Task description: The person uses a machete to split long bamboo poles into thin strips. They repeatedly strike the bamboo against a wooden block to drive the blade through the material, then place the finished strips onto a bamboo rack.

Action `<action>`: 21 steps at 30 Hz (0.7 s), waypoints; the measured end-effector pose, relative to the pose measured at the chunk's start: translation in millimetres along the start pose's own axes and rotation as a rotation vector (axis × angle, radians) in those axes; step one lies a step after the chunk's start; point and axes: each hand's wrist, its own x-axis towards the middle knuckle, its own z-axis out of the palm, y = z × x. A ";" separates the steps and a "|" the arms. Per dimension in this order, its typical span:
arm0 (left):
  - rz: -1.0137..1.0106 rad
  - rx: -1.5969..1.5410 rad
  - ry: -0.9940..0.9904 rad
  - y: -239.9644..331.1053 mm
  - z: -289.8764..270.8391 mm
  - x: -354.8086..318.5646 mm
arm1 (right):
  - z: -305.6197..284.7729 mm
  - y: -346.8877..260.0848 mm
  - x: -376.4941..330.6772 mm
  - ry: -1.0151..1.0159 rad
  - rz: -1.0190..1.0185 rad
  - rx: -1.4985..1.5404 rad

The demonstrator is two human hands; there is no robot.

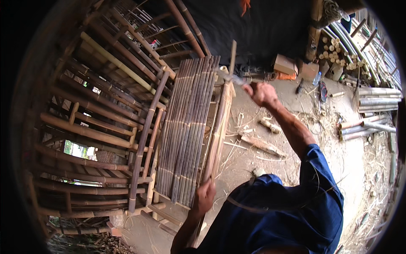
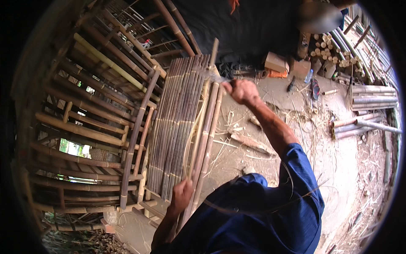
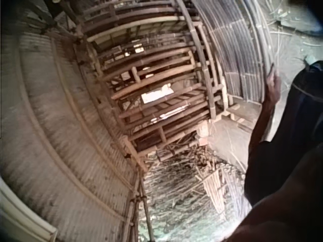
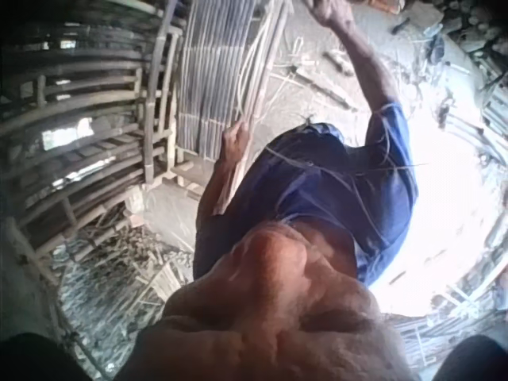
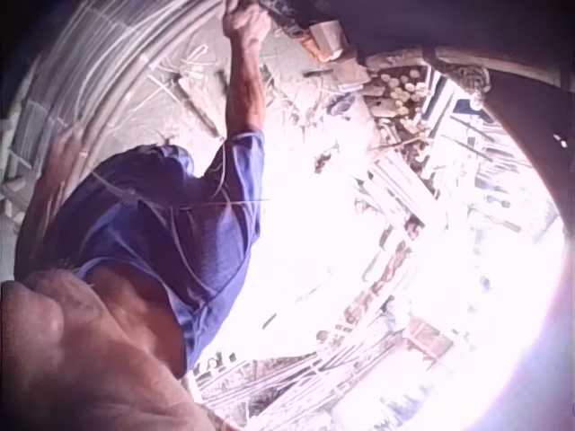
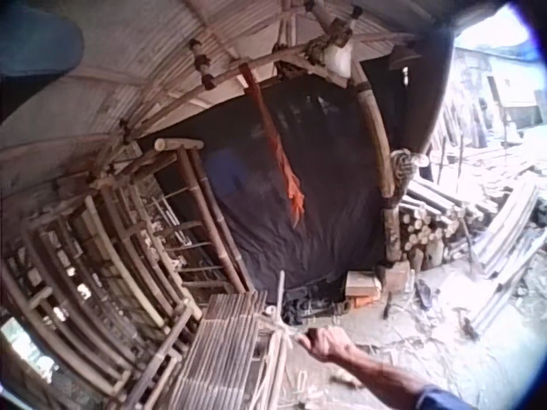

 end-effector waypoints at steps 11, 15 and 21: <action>-0.169 -0.155 -0.160 -50.5 -54.7 -127.1 | -6.0 208.8 63.9 0.637 0.210 0.093; -0.558 -0.057 -0.197 -54.5 -34.4 -78.9 | 64.1 106.4 0.7 0.294 0.336 1.086; -0.518 -0.546 -0.370 -104.2 30.8 44.0 | 189.1 -2.5 -179.7 -0.041 0.428 1.446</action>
